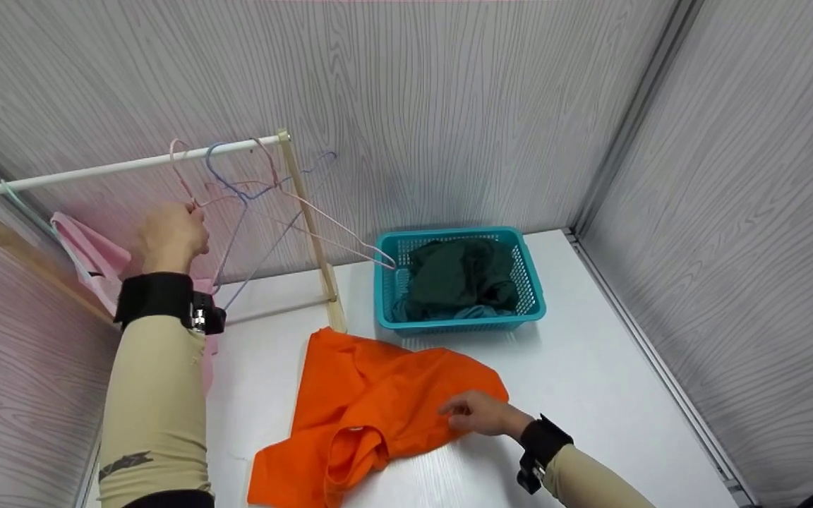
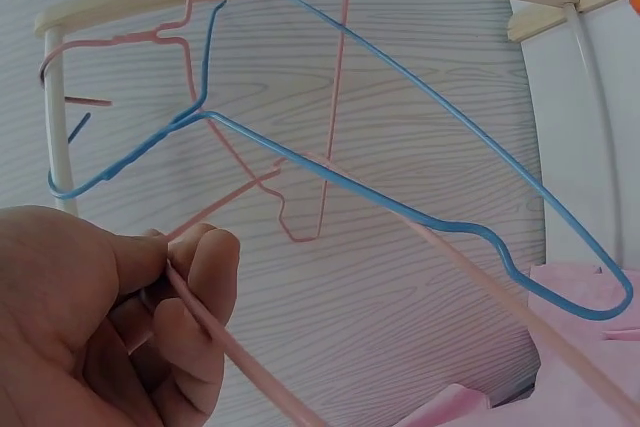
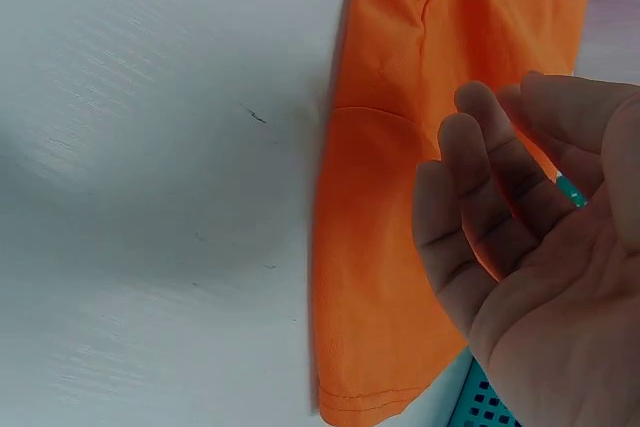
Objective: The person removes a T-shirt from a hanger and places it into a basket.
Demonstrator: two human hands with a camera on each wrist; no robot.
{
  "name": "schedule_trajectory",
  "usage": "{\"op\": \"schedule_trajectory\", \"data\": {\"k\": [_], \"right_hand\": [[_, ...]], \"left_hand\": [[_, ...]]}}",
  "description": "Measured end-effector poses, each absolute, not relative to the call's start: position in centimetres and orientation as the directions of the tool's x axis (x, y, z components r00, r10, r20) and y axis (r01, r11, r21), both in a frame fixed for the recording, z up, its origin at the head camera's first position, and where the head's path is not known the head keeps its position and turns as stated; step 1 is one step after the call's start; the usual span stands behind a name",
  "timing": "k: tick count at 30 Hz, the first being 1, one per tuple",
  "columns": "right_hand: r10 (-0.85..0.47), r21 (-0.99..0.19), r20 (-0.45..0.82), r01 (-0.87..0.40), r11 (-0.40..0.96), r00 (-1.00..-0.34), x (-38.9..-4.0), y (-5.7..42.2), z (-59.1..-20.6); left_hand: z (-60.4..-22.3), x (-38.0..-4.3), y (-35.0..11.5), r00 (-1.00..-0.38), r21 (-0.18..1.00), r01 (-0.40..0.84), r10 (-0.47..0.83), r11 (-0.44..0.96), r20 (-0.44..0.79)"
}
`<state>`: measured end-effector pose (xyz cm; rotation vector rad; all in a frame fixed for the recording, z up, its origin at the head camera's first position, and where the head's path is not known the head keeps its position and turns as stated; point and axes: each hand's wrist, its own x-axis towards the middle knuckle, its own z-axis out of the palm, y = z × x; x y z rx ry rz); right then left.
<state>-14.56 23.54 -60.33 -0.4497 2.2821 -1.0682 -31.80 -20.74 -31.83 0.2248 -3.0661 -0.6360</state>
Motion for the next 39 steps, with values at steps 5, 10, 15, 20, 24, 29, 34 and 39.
{"op": "schedule_trajectory", "data": {"k": [5,10,15,20,24,29,34,39], "right_hand": [[-0.517,-0.784,-0.37,-0.04,0.62,-0.772,-14.5,23.2,-60.5],[-0.533,-0.786,-0.346,-0.072,0.614,-0.772,-14.5,23.0,-60.6],[-0.549,-0.788,-0.331,-0.095,0.608,-0.768,-14.4,22.5,-60.5],[-0.557,-0.785,-0.298,-0.132,0.605,-0.775,-14.7,21.8,-60.4],[-0.527,-0.77,-0.266,-0.152,0.62,-0.807,-15.4,21.0,-60.3],[-0.464,-0.756,-0.278,-0.107,0.646,-0.841,-16.2,19.5,-60.3],[-0.474,-0.744,-0.289,-0.117,0.657,-0.832,-16.1,17.9,-60.9],[-0.443,-0.715,-0.22,-0.165,0.679,-0.869,-15.9,16.7,-61.4]], "left_hand": [[-32.3,-32.0,-20.3,-0.993,0.393,-0.111,-0.12,0.913,-0.001],[-32.7,-31.5,-20.3,-0.996,0.372,-0.07,-0.087,0.926,0.027],[-33.0,-30.2,-20.7,-0.995,0.365,-0.082,-0.096,0.927,0.021],[-33.9,-28.5,-21.1,-0.99,0.351,-0.116,-0.135,0.929,0.031],[-34.8,-27.0,-21.7,-0.987,0.323,-0.122,-0.149,0.938,0.059],[-35.9,-25.4,-22.5,-0.994,0.326,-0.105,-0.109,0.939,-0.004],[-36.9,-24.7,-22.3,-0.997,0.359,-0.082,-0.079,0.93,-0.024],[-37.4,-24.7,-21.7,-0.995,0.334,-0.049,-0.077,0.941,0.071]]}}
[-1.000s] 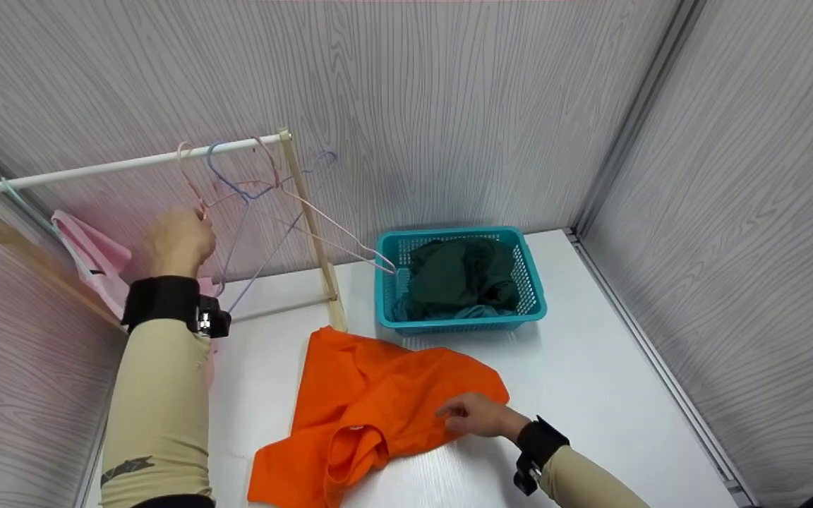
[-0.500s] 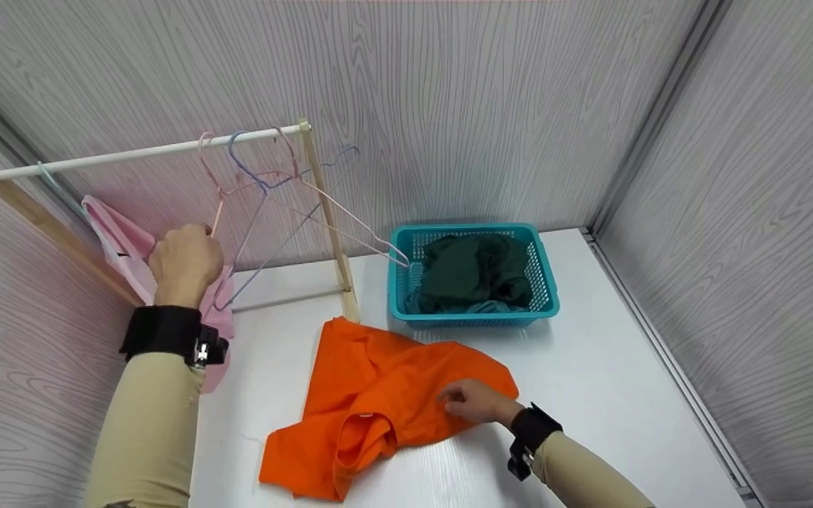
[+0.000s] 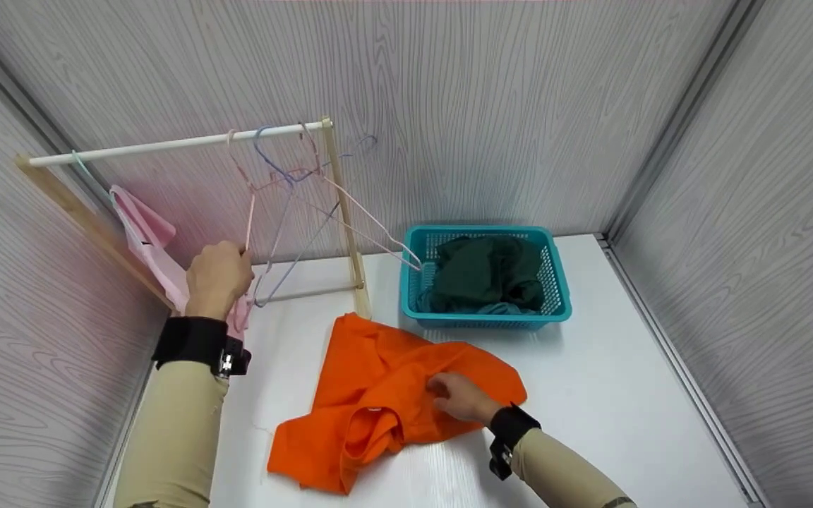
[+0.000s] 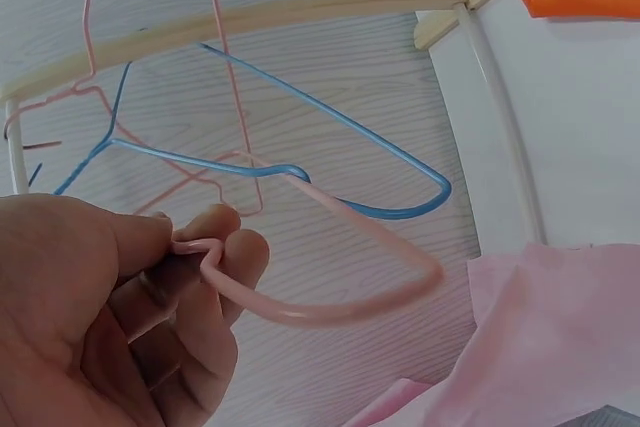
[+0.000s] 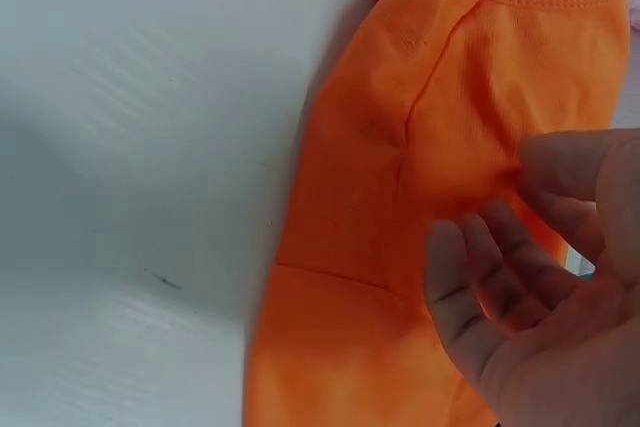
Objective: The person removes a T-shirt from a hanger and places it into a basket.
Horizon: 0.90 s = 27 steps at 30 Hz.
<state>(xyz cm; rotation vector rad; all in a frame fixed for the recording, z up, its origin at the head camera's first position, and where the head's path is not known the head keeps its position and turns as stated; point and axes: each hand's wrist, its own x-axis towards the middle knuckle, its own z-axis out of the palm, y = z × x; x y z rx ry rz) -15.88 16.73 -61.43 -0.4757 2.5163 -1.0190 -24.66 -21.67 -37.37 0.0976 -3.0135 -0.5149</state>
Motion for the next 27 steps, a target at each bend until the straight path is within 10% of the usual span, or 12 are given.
{"op": "schedule_trajectory", "data": {"k": [9,20,27], "right_hand": [[-0.3,-0.626,-0.13,-0.157,0.764,-0.945,-16.1,14.5,-62.0],[-0.416,-0.468,-0.403,-0.207,0.859,-0.815,-14.9,11.0,-62.4],[-0.445,-0.352,-0.314,-0.333,0.875,-0.839,-14.5,11.3,-63.1]], "left_hand": [[-38.5,-22.5,-22.8,-0.97,0.317,-0.085,-0.151,0.945,0.191],[-41.0,-19.4,-23.4,-0.937,0.379,0.014,-0.12,0.925,0.328],[-44.2,-16.8,-22.3,-0.957,0.494,0.165,0.26,0.854,-0.129]]}}
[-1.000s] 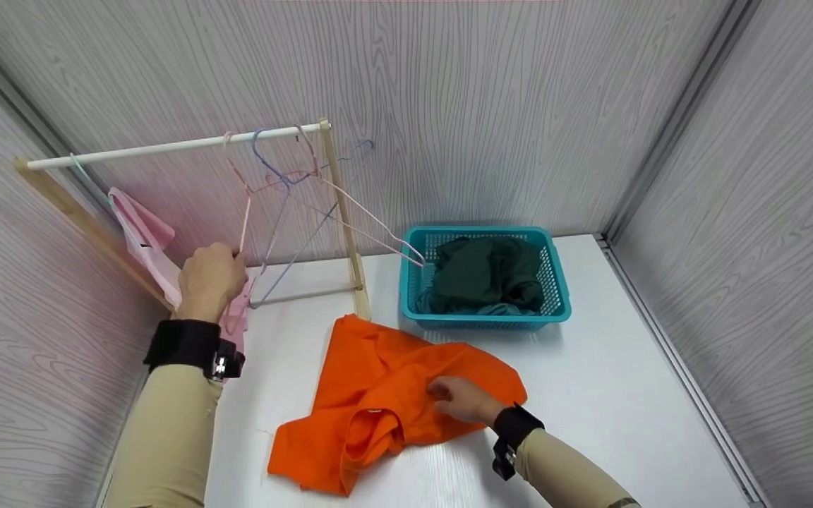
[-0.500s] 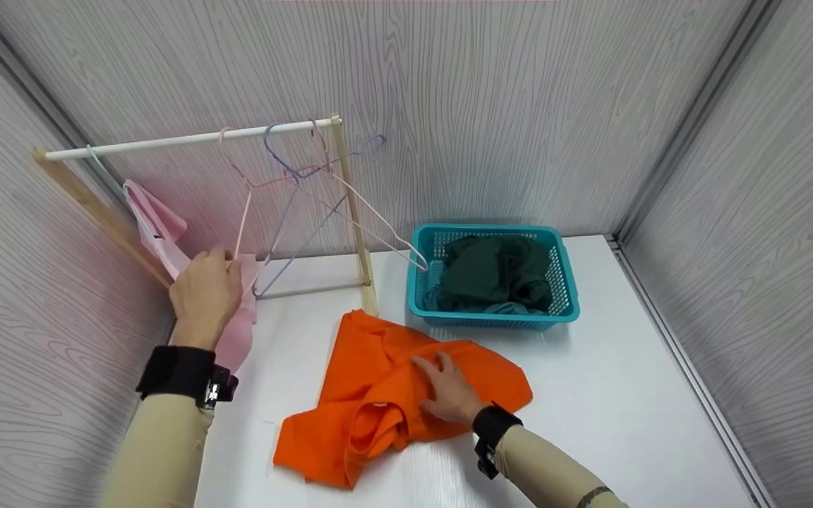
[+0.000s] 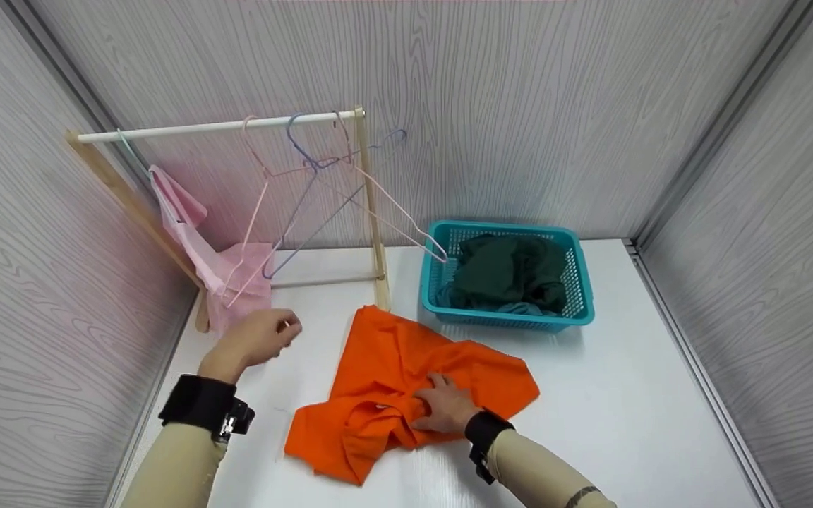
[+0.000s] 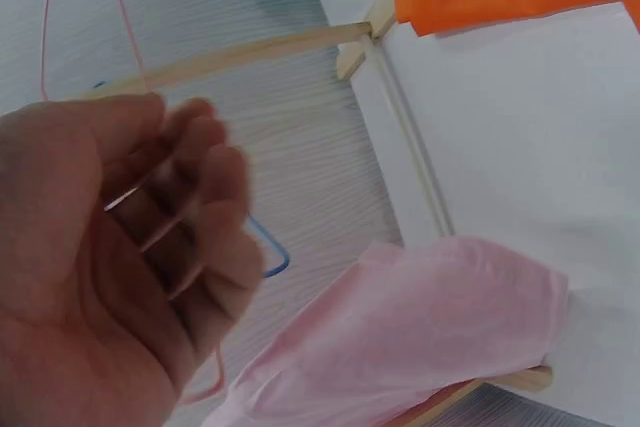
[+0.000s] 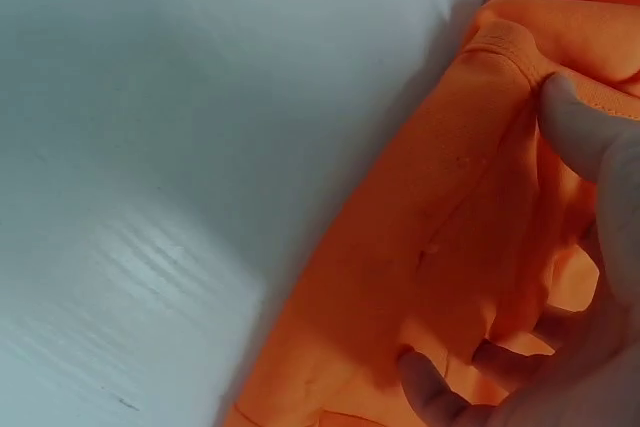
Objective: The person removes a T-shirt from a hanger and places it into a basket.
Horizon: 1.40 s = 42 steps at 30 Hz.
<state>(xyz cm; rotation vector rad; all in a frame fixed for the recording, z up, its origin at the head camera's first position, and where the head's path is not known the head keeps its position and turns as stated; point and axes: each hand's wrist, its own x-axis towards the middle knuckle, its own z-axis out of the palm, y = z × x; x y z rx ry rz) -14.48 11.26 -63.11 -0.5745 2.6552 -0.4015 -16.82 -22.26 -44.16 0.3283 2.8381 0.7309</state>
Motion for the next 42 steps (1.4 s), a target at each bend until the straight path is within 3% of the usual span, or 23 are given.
{"op": "schedule_trajectory", "data": {"k": [4,8,11,16,20,23,27,31,35,42], "right_hand": [[-0.493,-0.309,-0.257,-0.413,0.857,-0.831,-14.8,12.8,-63.5],[-0.531,-0.362,-0.272,-0.426,0.829,-0.802,-15.6,15.8,-62.9],[-0.473,-0.381,-0.35,-0.339,0.86,-0.808,-16.6,18.3,-61.6],[-0.261,-0.32,-0.437,-0.122,0.94,-0.861,-18.2,21.3,-59.6],[-0.19,-0.375,-0.431,-0.017,0.927,-0.882,-18.1,21.2,-59.7],[-0.19,-0.401,-0.471,0.017,0.916,-0.862,-16.7,19.5,-60.5],[-0.206,-0.27,-0.499,-0.074,0.96,-0.842,-14.0,16.9,-62.0],[-0.24,-0.168,-0.368,-0.19,0.967,-0.898,-12.5,15.5,-63.2],[-0.287,-0.234,-0.253,-0.229,0.945,-0.924,-12.5,15.9,-63.7],[-0.312,-0.36,-0.261,-0.208,0.909,-0.913,-13.9,18.3,-64.0]], "left_hand": [[-46.5,-16.4,-21.1,-0.88,0.549,0.042,0.291,0.835,-0.375],[-48.3,-16.2,-20.2,-0.856,0.557,-0.003,0.286,0.831,-0.432],[-49.1,-16.2,-19.6,-0.856,0.56,-0.01,0.283,0.828,-0.433],[-50.3,-16.1,-18.5,-0.852,0.562,-0.013,0.285,0.827,-0.439],[-51.2,-16.1,-17.6,-0.848,0.56,-0.031,0.275,0.828,-0.453],[-51.7,-16.1,-16.9,-0.847,0.562,-0.031,0.277,0.826,-0.454],[-52.4,-16.1,-16.2,-0.837,0.566,-0.019,0.297,0.824,-0.46],[-52.8,-16.1,-15.7,-0.827,0.558,-0.02,0.3,0.83,-0.475],[-53.1,-16.2,-15.3,-0.825,0.555,-0.019,0.301,0.832,-0.478],[-53.6,-16.2,-14.8,-0.826,0.562,-0.032,0.294,0.826,-0.481]]}}
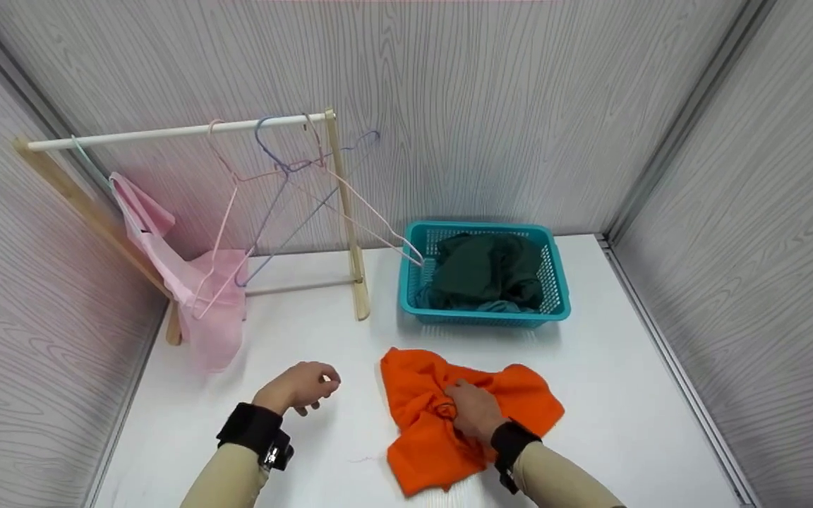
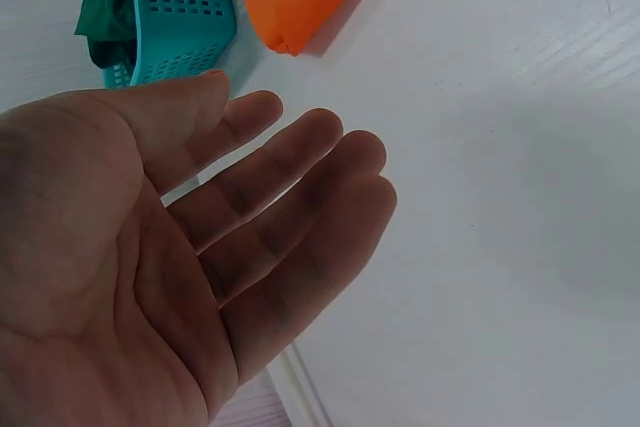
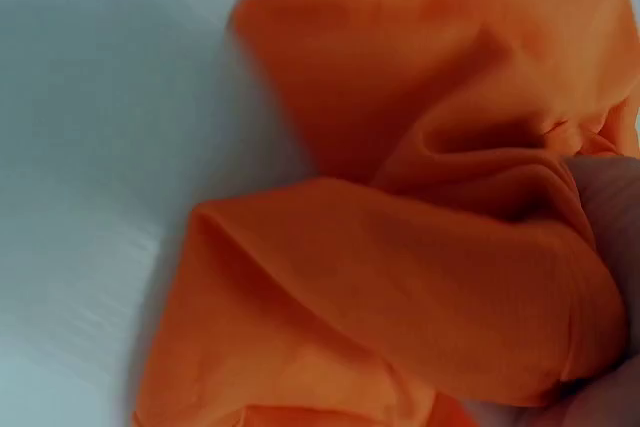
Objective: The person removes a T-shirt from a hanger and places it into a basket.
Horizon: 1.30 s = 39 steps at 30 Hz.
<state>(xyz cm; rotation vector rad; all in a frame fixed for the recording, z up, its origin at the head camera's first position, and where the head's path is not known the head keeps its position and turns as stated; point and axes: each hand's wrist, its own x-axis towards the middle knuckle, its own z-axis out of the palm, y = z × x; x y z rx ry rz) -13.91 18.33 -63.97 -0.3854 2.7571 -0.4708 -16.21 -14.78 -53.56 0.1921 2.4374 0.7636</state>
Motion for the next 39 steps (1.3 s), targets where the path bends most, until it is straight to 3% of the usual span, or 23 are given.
{"op": "schedule_trajectory", "data": {"k": [4,9,19,23,28,35,39], "right_hand": [[-0.268,-0.425,-0.295,-0.125,0.896,-0.917,-15.5,19.7,-62.3],[-0.244,-0.432,-0.266,-0.111,0.895,-0.932,-19.1,21.3,-56.5],[-0.159,-0.406,0.039,-0.161,0.9,-0.987,-27.0,23.5,-42.5],[-0.118,-0.374,0.106,-0.15,0.915,-0.987,-29.5,24.1,-38.7],[-0.132,-0.313,0.142,-0.171,0.934,-0.981,-31.1,25.7,-40.2],[-0.189,-0.452,-0.016,-0.161,0.877,-0.982,-30.0,28.4,-46.5],[-0.157,-0.432,0.037,-0.158,0.888,-0.987,-29.3,28.5,-47.5]], "left_hand": [[-53.6,-16.0,-15.1,-0.826,0.581,-0.038,0.302,0.813,-0.476],[-53.4,-15.8,-15.8,-0.834,0.594,-0.06,0.286,0.802,-0.471],[-53.6,-15.4,-16.6,-0.839,0.619,-0.099,0.269,0.779,-0.473],[-53.7,-14.9,-17.1,-0.841,0.624,-0.116,0.258,0.772,-0.476],[-54.1,-14.4,-17.2,-0.835,0.632,-0.124,0.264,0.765,-0.483],[-54.6,-14.0,-17.4,-0.822,0.632,-0.114,0.284,0.766,-0.493],[-54.5,-14.1,-17.7,-0.824,0.625,-0.114,0.278,0.772,-0.494]]}}
